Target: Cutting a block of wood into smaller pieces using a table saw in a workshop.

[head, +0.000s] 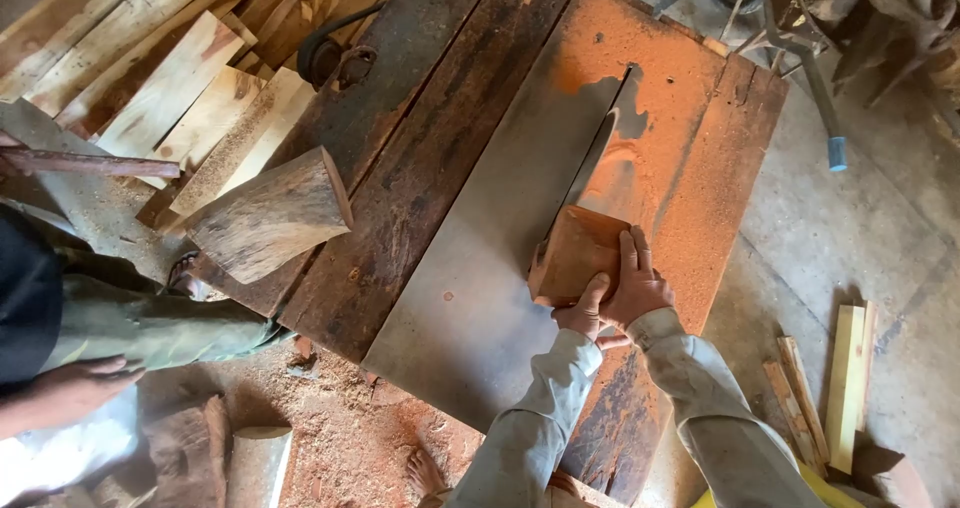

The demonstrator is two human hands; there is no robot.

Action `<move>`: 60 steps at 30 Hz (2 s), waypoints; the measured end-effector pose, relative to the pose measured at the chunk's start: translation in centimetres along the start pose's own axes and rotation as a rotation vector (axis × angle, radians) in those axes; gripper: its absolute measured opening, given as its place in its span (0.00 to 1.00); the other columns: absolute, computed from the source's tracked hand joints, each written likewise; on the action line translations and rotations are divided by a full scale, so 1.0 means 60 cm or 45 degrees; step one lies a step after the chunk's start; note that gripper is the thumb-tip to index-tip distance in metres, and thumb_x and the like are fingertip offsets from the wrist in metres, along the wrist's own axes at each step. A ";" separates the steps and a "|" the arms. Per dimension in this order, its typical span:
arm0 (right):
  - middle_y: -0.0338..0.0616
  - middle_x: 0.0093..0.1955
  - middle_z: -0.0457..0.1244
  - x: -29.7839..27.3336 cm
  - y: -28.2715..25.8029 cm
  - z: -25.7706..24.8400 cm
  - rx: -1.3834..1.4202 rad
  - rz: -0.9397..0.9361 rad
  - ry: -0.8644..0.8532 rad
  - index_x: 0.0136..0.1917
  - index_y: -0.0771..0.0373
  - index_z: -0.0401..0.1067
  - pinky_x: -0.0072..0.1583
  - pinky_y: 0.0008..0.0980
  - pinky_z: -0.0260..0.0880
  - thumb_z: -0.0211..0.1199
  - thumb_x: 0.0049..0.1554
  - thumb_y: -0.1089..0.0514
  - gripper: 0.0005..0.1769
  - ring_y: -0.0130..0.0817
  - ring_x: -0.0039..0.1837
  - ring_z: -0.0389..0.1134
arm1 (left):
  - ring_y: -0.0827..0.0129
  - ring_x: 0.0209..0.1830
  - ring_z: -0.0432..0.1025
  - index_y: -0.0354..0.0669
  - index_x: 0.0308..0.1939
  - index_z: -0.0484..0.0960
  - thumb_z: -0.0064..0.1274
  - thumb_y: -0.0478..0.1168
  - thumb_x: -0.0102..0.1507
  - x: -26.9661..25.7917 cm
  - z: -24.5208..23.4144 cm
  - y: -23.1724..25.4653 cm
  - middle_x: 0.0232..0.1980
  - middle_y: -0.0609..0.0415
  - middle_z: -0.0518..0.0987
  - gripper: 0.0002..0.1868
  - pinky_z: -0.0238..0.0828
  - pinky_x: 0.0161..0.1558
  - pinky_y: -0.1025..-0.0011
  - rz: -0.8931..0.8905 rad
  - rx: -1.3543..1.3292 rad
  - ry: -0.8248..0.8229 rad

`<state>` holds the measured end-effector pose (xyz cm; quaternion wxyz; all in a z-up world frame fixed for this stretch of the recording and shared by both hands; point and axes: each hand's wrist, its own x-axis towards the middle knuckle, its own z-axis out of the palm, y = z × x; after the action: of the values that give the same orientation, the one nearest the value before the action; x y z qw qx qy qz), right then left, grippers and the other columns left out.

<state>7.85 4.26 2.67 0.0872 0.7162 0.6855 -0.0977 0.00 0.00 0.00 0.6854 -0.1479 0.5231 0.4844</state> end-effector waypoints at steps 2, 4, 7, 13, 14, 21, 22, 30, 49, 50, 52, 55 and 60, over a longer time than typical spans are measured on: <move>0.39 0.85 0.36 -0.002 -0.002 -0.004 0.006 -0.001 0.009 0.83 0.48 0.39 0.59 0.54 0.77 0.64 0.35 0.40 0.66 0.64 0.58 0.71 | 0.37 0.54 0.78 0.37 0.68 0.46 0.88 0.51 0.45 0.020 0.000 -0.010 0.67 0.36 0.64 0.68 0.69 0.51 0.23 -0.011 0.012 -0.016; 0.40 0.85 0.36 -0.002 -0.001 -0.005 0.010 -0.003 0.017 0.83 0.48 0.39 0.60 0.54 0.77 0.64 0.35 0.39 0.67 0.64 0.58 0.71 | 0.37 0.53 0.79 0.38 0.69 0.45 0.88 0.52 0.46 0.026 -0.001 -0.012 0.66 0.37 0.64 0.69 0.68 0.50 0.21 -0.023 0.023 -0.032; 0.39 0.85 0.34 0.004 0.003 -0.002 0.042 -0.003 -0.002 0.83 0.47 0.38 0.61 0.55 0.76 0.64 0.35 0.39 0.67 0.66 0.59 0.70 | 0.37 0.55 0.77 0.38 0.69 0.45 0.87 0.54 0.45 0.014 0.003 0.000 0.66 0.36 0.64 0.69 0.69 0.50 0.23 -0.041 0.054 -0.061; 0.39 0.85 0.35 0.008 0.008 0.004 0.029 0.005 0.025 0.83 0.47 0.38 0.61 0.54 0.77 0.65 0.34 0.39 0.68 0.65 0.60 0.70 | 0.37 0.56 0.77 0.38 0.69 0.44 0.87 0.54 0.45 0.021 -0.003 -0.003 0.65 0.35 0.65 0.70 0.69 0.51 0.24 -0.059 0.068 -0.074; 0.39 0.85 0.35 0.008 0.009 0.004 0.040 0.001 0.038 0.83 0.47 0.39 0.61 0.54 0.76 0.65 0.34 0.38 0.67 0.65 0.60 0.70 | 0.36 0.56 0.76 0.36 0.68 0.45 0.88 0.53 0.44 0.005 0.002 0.007 0.65 0.33 0.65 0.70 0.72 0.51 0.27 -0.039 0.050 -0.056; 0.39 0.85 0.36 0.011 0.008 0.001 0.058 0.003 0.049 0.82 0.47 0.40 0.60 0.55 0.76 0.64 0.34 0.38 0.67 0.65 0.59 0.70 | 0.37 0.57 0.76 0.37 0.68 0.45 0.87 0.54 0.44 0.011 0.004 0.004 0.65 0.36 0.65 0.69 0.72 0.53 0.29 -0.044 0.074 -0.059; 0.39 0.85 0.36 0.012 0.009 0.000 0.057 0.001 0.050 0.82 0.47 0.40 0.60 0.55 0.76 0.64 0.34 0.38 0.67 0.65 0.59 0.70 | 0.37 0.57 0.76 0.37 0.68 0.45 0.87 0.54 0.44 0.014 0.006 0.003 0.65 0.36 0.65 0.69 0.72 0.53 0.29 -0.043 0.072 -0.059; 0.38 0.85 0.36 0.017 0.010 0.002 0.045 0.011 0.052 0.83 0.46 0.39 0.61 0.55 0.76 0.65 0.34 0.39 0.68 0.65 0.58 0.71 | 0.38 0.57 0.76 0.37 0.67 0.46 0.88 0.55 0.43 0.015 0.011 0.010 0.65 0.36 0.67 0.69 0.75 0.53 0.32 -0.064 0.122 -0.052; 0.33 0.85 0.34 0.026 0.005 -0.022 -0.013 0.070 -0.029 0.83 0.44 0.37 0.64 0.51 0.75 0.64 0.35 0.38 0.67 0.61 0.62 0.70 | 0.35 0.59 0.74 0.40 0.69 0.46 0.89 0.53 0.44 0.024 0.024 0.000 0.68 0.37 0.64 0.70 0.69 0.53 0.24 -0.092 0.040 -0.037; 0.35 0.85 0.35 0.022 0.000 -0.028 -0.020 0.079 -0.009 0.83 0.44 0.38 0.64 0.53 0.75 0.60 0.37 0.38 0.65 0.63 0.61 0.71 | 0.37 0.61 0.74 0.38 0.68 0.48 0.89 0.52 0.43 0.008 0.025 0.008 0.68 0.37 0.65 0.69 0.71 0.55 0.28 -0.061 0.045 -0.027; 0.37 0.85 0.35 0.020 -0.003 -0.032 -0.027 0.074 0.010 0.83 0.45 0.38 0.63 0.54 0.75 0.57 0.39 0.37 0.62 0.65 0.59 0.72 | 0.40 0.63 0.73 0.36 0.67 0.50 0.89 0.51 0.42 -0.028 0.024 0.031 0.68 0.37 0.67 0.67 0.73 0.56 0.31 -0.024 0.041 -0.010; 0.39 0.85 0.39 0.023 0.003 -0.026 -0.032 0.067 0.072 0.83 0.46 0.42 0.59 0.55 0.76 0.47 0.43 0.32 0.57 0.65 0.56 0.73 | 0.47 0.60 0.76 0.29 0.64 0.64 0.85 0.51 0.42 -0.073 0.021 0.061 0.61 0.38 0.76 0.58 0.78 0.57 0.45 0.060 0.186 -0.010; 0.35 0.84 0.41 0.035 0.024 0.001 -0.134 0.083 0.163 0.83 0.41 0.41 0.60 0.52 0.76 0.43 0.44 0.30 0.55 0.63 0.54 0.75 | 0.44 0.68 0.70 0.27 0.66 0.61 0.86 0.42 0.39 -0.092 0.035 0.065 0.63 0.35 0.74 0.61 0.66 0.68 0.41 0.106 -0.033 -0.014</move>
<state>9.35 6.18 2.05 0.0839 0.7372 0.6703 -0.0127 -1.88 0.57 6.79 0.6657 -0.1321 0.5187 0.5200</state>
